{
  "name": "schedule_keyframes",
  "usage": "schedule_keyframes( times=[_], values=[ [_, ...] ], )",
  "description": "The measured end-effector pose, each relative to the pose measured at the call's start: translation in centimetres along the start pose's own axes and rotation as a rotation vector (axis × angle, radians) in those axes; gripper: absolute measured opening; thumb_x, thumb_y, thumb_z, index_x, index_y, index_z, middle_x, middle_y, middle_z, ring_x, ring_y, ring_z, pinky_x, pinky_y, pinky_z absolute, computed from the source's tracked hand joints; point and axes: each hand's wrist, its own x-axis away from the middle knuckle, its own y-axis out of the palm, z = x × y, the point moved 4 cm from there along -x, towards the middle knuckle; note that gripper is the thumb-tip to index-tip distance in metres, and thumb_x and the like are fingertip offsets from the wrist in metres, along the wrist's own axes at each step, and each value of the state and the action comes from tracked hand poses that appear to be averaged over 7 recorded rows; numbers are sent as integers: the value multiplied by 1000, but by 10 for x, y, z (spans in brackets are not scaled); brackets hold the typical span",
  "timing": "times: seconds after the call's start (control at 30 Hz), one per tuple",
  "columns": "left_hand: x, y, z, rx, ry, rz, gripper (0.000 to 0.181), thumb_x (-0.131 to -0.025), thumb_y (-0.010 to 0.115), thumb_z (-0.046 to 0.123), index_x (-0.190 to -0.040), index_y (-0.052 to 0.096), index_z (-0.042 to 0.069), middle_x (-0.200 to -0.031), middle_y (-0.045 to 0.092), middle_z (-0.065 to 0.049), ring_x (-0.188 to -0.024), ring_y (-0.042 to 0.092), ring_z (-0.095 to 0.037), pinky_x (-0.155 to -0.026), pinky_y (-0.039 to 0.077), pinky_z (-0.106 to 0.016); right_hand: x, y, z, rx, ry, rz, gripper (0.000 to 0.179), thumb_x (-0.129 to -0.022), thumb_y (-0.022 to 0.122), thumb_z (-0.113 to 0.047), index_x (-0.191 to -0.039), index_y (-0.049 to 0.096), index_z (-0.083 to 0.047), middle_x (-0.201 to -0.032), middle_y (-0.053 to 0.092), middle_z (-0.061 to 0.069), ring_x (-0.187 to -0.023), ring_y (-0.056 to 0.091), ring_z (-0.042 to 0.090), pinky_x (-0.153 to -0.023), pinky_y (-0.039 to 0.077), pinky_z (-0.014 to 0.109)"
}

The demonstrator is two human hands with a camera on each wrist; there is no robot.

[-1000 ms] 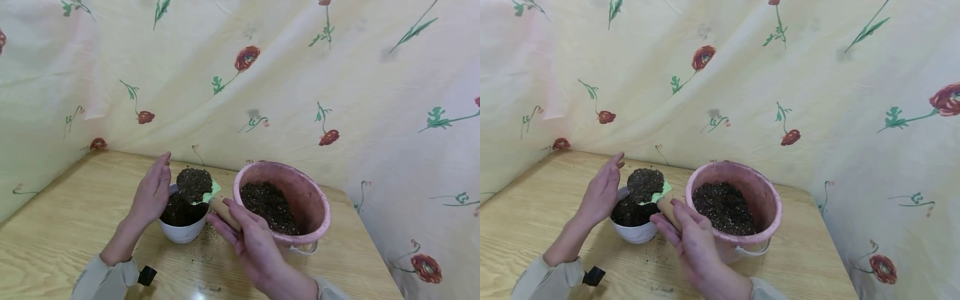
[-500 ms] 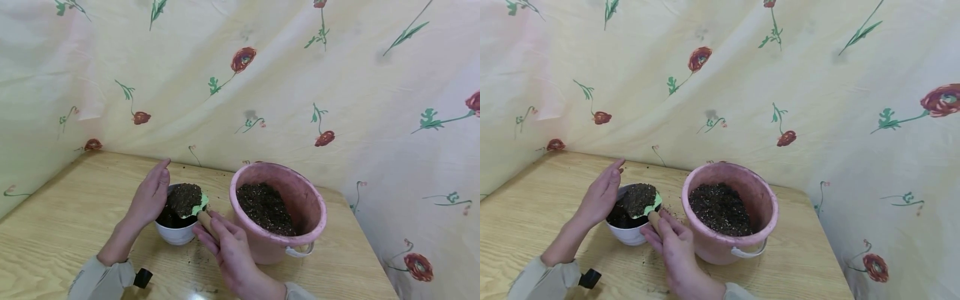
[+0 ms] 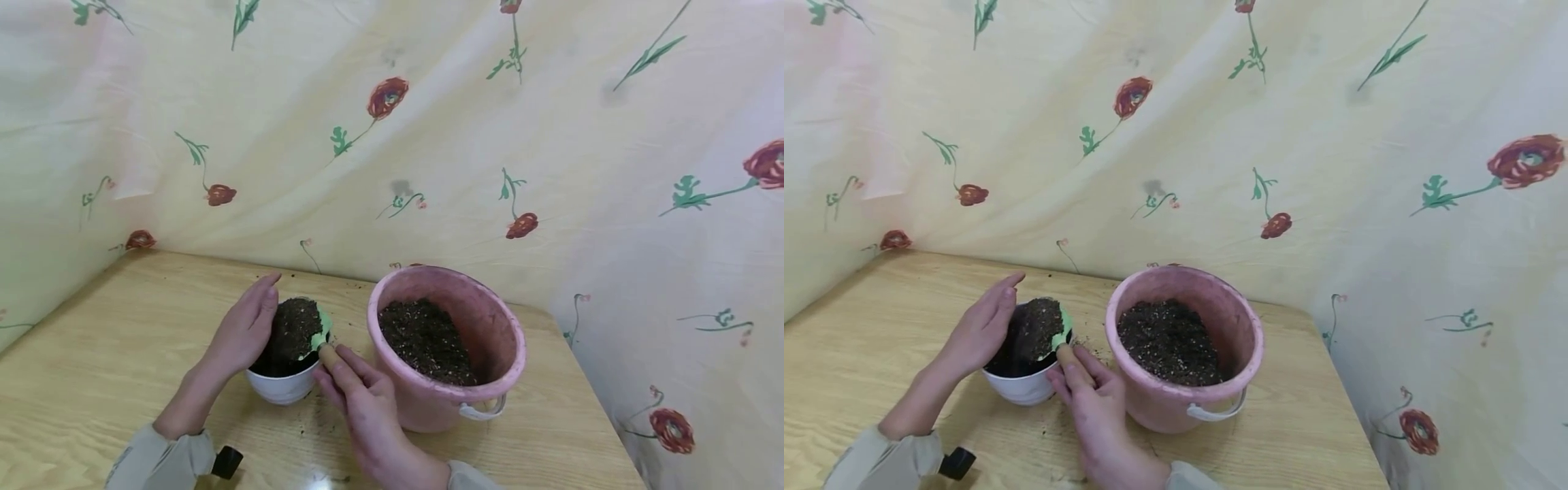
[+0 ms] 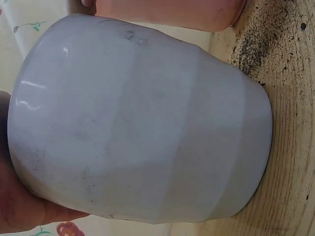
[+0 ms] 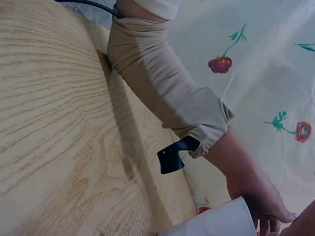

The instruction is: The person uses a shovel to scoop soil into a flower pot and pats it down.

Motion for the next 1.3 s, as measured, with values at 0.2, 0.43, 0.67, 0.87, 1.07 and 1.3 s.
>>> schedule_keyframes(
  times=[0.2,0.43,0.67,0.87,1.07,1.3],
  values=[
    [1,1,-2,-12,-1,-11,59,-106,19,41,-149,33,2,-152,29,-26,-139,25,-46,-109,22,-62,1,2,2,-11,-47,-12,50,-96,53,1,-139,34,16,-138,48,24,-110,63,26,-95,48,27],
    [1,1,-1,4,9,-10,59,-106,20,41,-149,33,3,-152,30,-25,-138,26,-46,-109,23,-63,3,3,0,8,-67,-5,48,-97,51,-1,-140,35,13,-139,49,23,-111,63,27,-95,48,26],
    [3,-2,0,10,9,1,58,-106,19,40,-150,31,3,-152,30,-24,-138,27,-46,-109,23,-63,6,2,-3,26,-94,-17,49,-97,50,0,-141,34,14,-138,49,23,-111,63,26,-95,48,25],
    [1,-5,0,23,4,7,57,-107,18,39,-151,30,6,-153,28,-24,-138,25,-47,-109,21,-64,7,5,-8,25,-115,-33,48,-97,50,1,-141,35,12,-138,50,23,-111,63,24,-97,47,26],
    [0,-11,1,35,11,35,56,-107,17,37,-150,31,5,-152,30,-25,-137,26,-48,-109,21,-63,15,9,-18,-23,-110,-35,47,-97,50,0,-141,37,10,-136,52,22,-111,63,26,-97,47,26],
    [2,-16,6,61,36,84,54,-107,19,34,-148,36,3,-147,37,-25,-132,36,-47,-105,27,-65,25,11,-38,-80,-123,-65,45,-100,47,-3,-142,36,9,-140,45,27,-111,63,26,-97,46,25]
  ],
)
